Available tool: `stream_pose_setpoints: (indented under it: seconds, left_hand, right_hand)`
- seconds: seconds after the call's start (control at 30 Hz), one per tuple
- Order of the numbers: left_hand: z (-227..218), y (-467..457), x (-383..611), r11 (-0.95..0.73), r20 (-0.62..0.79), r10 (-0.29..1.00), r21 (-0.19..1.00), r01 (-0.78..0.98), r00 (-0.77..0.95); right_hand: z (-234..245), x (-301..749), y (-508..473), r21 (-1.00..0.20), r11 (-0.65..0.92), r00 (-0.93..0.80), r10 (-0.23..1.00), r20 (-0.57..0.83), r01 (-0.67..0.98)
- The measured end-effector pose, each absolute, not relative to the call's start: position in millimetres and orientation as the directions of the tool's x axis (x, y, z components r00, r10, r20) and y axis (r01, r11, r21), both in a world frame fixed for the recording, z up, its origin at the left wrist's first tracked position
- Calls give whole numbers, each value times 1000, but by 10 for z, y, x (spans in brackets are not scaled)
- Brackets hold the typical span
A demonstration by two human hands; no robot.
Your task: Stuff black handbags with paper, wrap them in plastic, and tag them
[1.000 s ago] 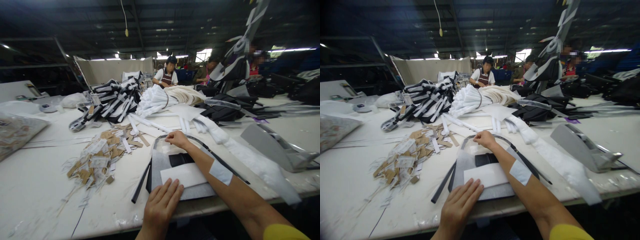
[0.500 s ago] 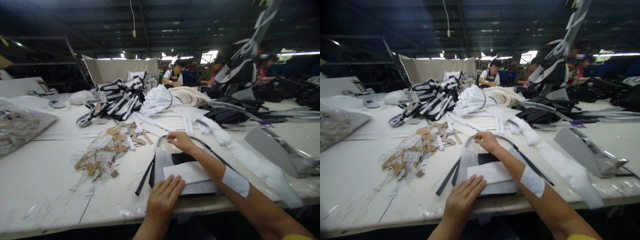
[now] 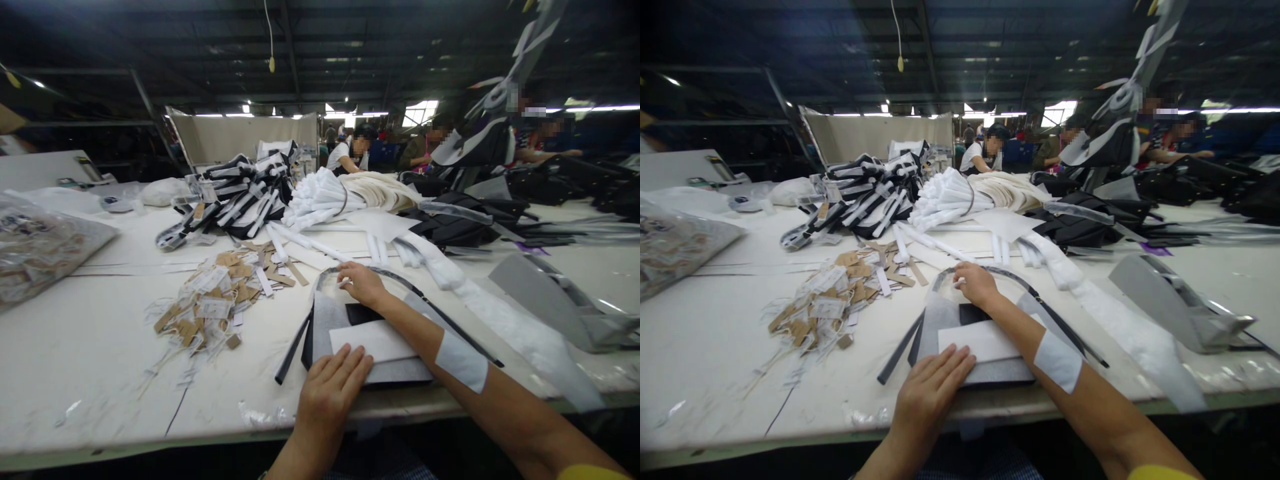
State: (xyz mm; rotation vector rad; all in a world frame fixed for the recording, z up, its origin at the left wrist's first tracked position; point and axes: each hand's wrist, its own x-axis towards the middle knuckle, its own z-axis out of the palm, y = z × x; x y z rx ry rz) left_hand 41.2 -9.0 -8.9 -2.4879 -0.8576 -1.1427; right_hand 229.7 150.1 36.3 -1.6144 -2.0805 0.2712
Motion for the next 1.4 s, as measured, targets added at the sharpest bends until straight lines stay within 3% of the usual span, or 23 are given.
stream_pose_setpoints:
  seconds: [0.27,0.63,0.83,1.0,1.23,1.4]
  left_hand:
    - [-152,-102,380,-783,715,433,-3,622,549]
    - [-120,-102,388,-782,722,425,-11,623,546]
    - [-120,-90,416,-783,782,395,11,622,483]
    - [-120,-100,379,-787,711,436,4,617,552]
    - [-118,-112,371,-791,706,439,11,611,555]
    - [-76,-113,392,-784,726,439,21,621,530]
  right_hand:
    - [407,2268,1439,-407,183,-101,971,216,895]
    - [296,2398,1561,-722,238,-199,970,140,650]
    - [269,2432,1598,-788,249,-243,961,130,564]
    - [297,2424,1585,-732,232,-177,972,154,640]
    - [453,2376,1463,-509,224,-68,949,307,831]
    - [519,2327,1402,-420,211,-49,930,363,883]
